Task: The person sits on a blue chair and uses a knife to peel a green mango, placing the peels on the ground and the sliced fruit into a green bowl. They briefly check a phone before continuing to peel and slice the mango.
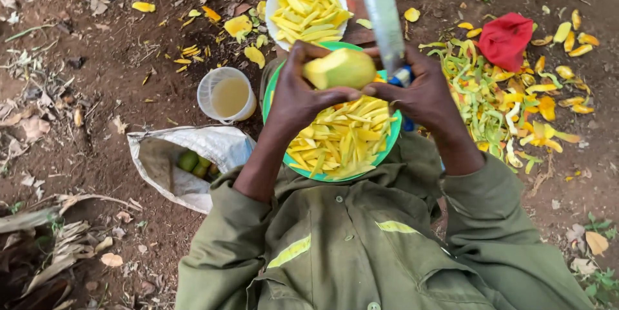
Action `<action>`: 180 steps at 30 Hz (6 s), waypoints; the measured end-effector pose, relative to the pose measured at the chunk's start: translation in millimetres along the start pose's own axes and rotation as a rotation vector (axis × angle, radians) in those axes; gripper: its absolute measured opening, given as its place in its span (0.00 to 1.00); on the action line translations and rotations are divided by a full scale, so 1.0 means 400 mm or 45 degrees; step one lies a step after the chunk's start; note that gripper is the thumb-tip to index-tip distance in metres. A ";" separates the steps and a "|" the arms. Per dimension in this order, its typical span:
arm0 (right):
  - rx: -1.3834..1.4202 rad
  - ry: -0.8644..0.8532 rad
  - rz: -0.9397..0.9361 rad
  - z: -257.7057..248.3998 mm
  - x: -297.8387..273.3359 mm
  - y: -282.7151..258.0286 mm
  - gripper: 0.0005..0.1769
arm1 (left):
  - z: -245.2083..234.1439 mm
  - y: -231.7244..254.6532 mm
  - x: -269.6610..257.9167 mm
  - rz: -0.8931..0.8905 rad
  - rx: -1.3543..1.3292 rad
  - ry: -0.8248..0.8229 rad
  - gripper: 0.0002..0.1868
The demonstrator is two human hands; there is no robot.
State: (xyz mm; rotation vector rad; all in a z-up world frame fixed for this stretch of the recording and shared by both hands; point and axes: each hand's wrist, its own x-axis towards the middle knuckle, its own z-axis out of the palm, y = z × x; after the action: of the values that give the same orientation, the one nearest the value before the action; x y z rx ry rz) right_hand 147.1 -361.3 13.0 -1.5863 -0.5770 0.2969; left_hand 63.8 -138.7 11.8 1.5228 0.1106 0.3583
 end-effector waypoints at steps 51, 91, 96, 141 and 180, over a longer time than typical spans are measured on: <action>-1.576 0.264 0.191 -0.296 0.080 0.175 0.09 | 0.475 -0.288 0.385 0.307 1.035 -0.562 0.36; -0.589 0.036 0.082 -0.193 0.026 -0.059 0.29 | 0.135 0.020 0.175 0.364 0.366 -0.579 0.39; -0.635 -0.148 0.223 -0.162 0.043 -0.098 0.31 | 0.115 0.041 0.127 -0.078 -0.034 -0.652 0.29; -0.805 -0.391 0.062 -0.138 0.017 0.018 0.35 | 0.103 0.037 0.053 -1.043 -0.275 -0.560 0.47; -0.719 -0.099 -0.050 -0.044 -0.036 -0.022 0.27 | 0.123 -0.026 0.012 -0.601 -0.429 -0.399 0.45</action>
State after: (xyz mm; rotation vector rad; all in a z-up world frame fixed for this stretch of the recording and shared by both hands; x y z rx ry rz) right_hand 142.3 -383.8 21.4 -2.1089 -0.7979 0.1721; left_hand 84.6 -184.4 4.9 1.1571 0.1500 -0.2307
